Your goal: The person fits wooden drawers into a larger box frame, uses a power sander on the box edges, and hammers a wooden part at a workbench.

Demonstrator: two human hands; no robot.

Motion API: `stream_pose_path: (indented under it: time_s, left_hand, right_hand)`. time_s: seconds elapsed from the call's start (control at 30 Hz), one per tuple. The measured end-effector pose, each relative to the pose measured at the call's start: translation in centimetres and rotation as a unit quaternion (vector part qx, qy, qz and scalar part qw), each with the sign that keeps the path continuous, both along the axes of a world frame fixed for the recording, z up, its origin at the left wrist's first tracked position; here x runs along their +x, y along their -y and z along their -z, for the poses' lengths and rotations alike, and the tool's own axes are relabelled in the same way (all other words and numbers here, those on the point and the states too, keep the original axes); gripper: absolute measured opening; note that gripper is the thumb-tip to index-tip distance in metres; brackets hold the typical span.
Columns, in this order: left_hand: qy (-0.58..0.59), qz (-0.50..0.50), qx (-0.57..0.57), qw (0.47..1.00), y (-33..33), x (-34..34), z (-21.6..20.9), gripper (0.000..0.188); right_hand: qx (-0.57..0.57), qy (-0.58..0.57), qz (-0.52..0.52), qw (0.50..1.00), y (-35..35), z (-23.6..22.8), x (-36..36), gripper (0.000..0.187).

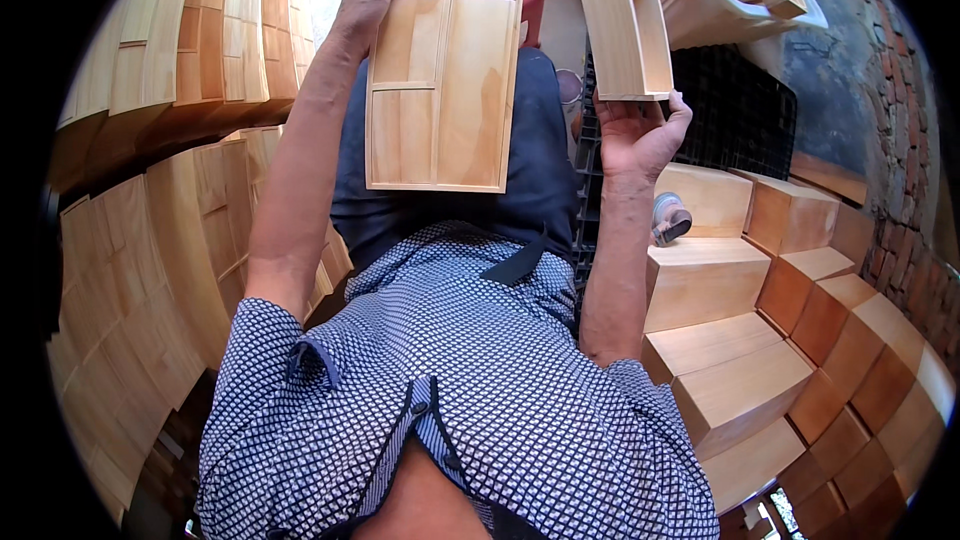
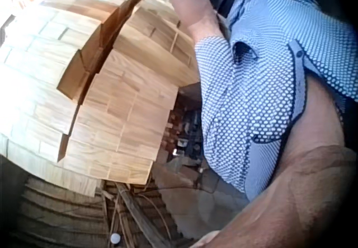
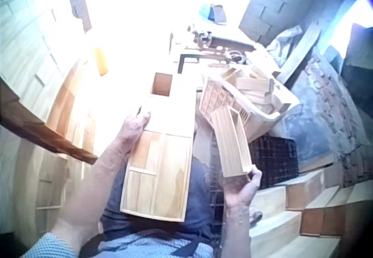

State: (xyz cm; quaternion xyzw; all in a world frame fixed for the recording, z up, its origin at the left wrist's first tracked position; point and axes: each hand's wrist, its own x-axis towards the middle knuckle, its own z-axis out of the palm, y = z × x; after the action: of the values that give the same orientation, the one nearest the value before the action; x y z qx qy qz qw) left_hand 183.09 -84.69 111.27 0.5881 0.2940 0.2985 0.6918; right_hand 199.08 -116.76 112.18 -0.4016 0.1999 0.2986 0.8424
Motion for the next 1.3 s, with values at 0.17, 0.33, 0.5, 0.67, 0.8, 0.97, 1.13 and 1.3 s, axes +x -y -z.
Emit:
stream_pose_path:
  time_s: [0.17, 0.33, 0.5, 0.67, 0.8, 0.97, 1.13, 1.3]
  left_hand:
    - [-0.025, 0.014, -0.014, 0.999, -1.4, -0.3, 2.0, 0.04]
    - [0.059, 0.012, -0.046, 0.997, -1.6, -0.3, 1.9, 0.039]
    - [0.071, 0.014, -0.097, 0.993, 0.5, -1.1, 0.2, 0.045]
    - [-0.091, 0.075, 0.1, 0.988, 3.4, -4.5, -1.4, 0.092]
    - [-0.21, 0.028, 0.356, 0.91, 10.1, -9.2, -2.4, 0.109]
    - [-0.282, 0.025, 0.283, 0.916, 15.4, -12.7, -4.4, 0.124]
    - [-0.279, 0.033, 0.249, 0.927, 15.8, -13.2, -4.9, 0.129]
    - [-0.293, 0.032, 0.254, 0.921, 15.4, -12.6, -4.9, 0.124]
  right_hand:
    - [-0.024, 0.016, -0.03, 0.999, 2.7, 1.7, -0.6, 0.075]
    - [-0.067, 0.018, -0.024, 0.997, 3.4, 2.2, -1.7, 0.077]
    - [-0.089, 0.013, -0.026, 0.996, 5.1, 3.2, -2.0, 0.077]
    - [-0.097, -0.002, -0.036, 0.995, 5.8, 3.5, -2.2, 0.077]
    - [-0.113, 0.0, -0.026, 0.993, 5.7, 3.2, -2.3, 0.075]
    - [-0.122, 0.003, -0.041, 0.992, 5.4, 3.0, -2.7, 0.067]
    - [-0.079, 0.028, -0.076, 0.994, 5.0, 2.0, -3.0, 0.058]
    - [0.028, 0.094, -0.114, 0.989, 4.9, -1.2, -3.7, 0.058]
